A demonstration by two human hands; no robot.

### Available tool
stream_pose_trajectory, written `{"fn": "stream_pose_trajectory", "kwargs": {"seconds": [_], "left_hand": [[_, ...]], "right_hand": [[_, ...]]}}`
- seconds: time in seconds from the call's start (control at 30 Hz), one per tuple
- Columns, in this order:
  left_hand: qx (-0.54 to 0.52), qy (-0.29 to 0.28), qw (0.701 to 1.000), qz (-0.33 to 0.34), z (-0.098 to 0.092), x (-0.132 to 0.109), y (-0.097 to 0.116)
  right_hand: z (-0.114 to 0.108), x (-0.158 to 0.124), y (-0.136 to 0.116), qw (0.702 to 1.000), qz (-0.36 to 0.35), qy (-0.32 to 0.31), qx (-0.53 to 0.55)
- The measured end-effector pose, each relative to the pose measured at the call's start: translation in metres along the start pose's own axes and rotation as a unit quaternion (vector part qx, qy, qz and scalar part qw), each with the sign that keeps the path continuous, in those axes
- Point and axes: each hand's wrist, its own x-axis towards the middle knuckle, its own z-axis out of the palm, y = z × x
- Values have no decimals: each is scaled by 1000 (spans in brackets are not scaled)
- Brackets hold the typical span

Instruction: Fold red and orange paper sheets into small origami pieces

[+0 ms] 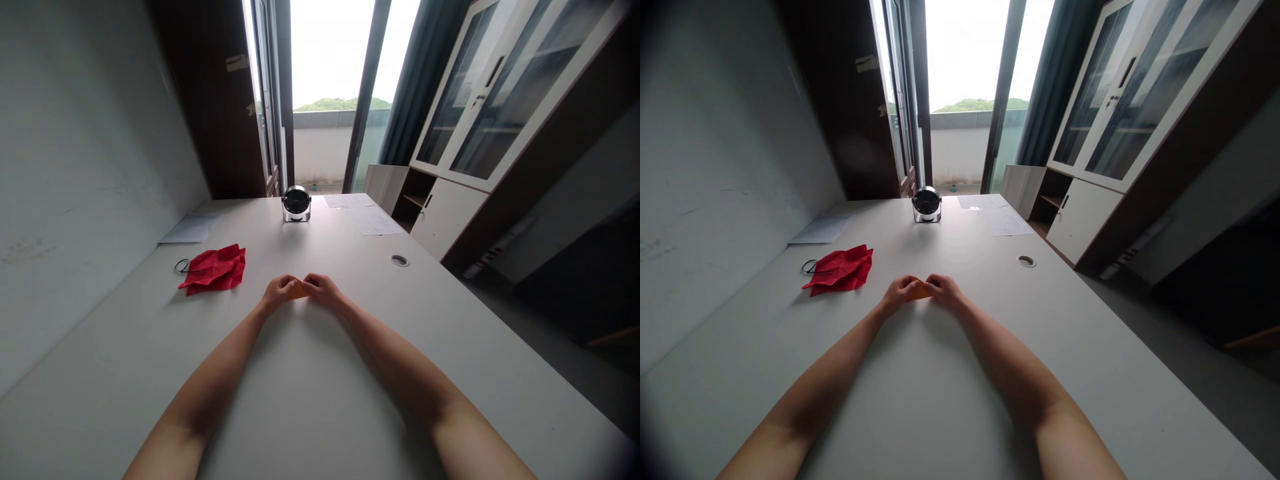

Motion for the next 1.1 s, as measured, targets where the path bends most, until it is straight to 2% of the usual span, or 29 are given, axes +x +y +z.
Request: {"fn": "stream_pose_trajectory", "kwargs": {"seconds": [1.1], "left_hand": [[26,-4,1000,-1,0,1,-2]], "right_hand": [[2,1,2,1000,2,-4,-24]]}}
